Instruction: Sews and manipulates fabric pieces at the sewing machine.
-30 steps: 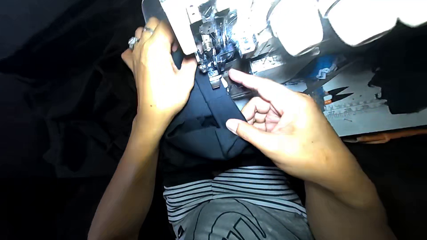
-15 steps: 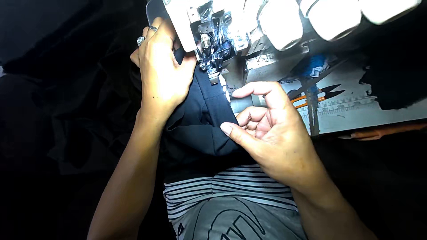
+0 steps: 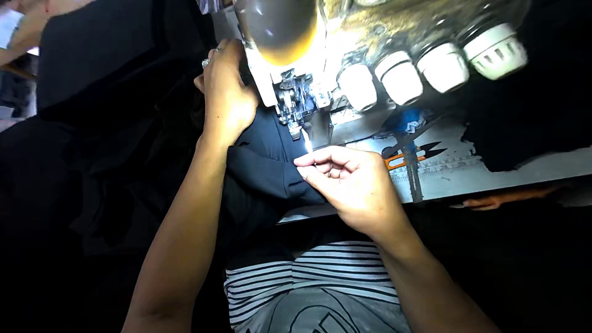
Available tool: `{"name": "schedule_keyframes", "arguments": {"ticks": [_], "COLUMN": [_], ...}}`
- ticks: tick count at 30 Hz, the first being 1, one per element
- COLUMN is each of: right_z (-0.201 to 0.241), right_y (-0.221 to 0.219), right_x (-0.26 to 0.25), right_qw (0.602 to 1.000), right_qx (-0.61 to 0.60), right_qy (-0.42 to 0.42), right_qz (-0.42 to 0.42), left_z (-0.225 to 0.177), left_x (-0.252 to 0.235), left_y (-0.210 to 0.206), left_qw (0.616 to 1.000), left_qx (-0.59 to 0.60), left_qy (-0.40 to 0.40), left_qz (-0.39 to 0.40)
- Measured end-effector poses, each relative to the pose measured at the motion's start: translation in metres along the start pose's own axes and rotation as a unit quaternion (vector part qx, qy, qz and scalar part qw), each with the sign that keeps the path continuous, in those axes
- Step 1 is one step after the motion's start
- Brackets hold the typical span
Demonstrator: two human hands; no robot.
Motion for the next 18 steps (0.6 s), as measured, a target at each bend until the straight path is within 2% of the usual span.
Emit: {"name": "schedule_keyframes", "arguments": {"ticks": [4,6,9,10,12,13,15,16,18], "right_z": [0.003,0.003,0.004,0.004,0.005,0.004,0.005,0.005,0.011], "right_y": [-0.001,-0.001,0.001,0.001,0.001,0.000,0.000,0.005,0.022], "right_x": [-0.008,-0.011,-0.012,-0.011,-0.010,-0.008,-0.004,0.000,0.016], "right_qw": [1.000,1.000,1.000,1.000,1.000,1.000,1.000,0.999,0.987], "right_qx": [0.029,0.019,0.012,0.015,0.027,0.026,0.024,0.048,0.156], "right_qy": [0.003,-0.007,-0.009,-0.006,-0.004,-0.008,-0.011,-0.016,-0.007], "right_qz": [-0.011,-0.019,-0.011,-0.008,-0.007,-0.009,-0.015,-0.018,-0.046], "left_z": [0.004,-0.010,-0.056,-0.064,-0.058,-0.050,-0.052,-0.059,-0.070], "left_x": [-0.008,0.001,0.041,0.055,0.073,0.076,0.083,0.088,0.099], "left_y": [0.009,0.032,0.068,0.069,0.059,0.056,0.065,0.073,0.083], "left_qw": [0.997,0.990,0.962,0.948,0.928,0.926,0.935,0.939,0.947], "left_qx": [0.028,0.018,-0.031,-0.056,-0.093,-0.098,-0.049,-0.006,0.066], "left_qy": [0.014,-0.033,-0.128,-0.154,-0.145,-0.145,-0.209,-0.238,-0.238], "left_qz": [0.064,0.134,0.239,0.273,0.330,0.334,0.282,0.248,0.204]}}
Point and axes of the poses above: each hand's wrist, its own x-axis away from the middle knuckle, its own y-axis out of the back of the hand, z = x × y, the point moved 10 cm from there along -x, towards the middle knuckle, and after that the axes turned 12 degrees about x, right-handed, at the moved point
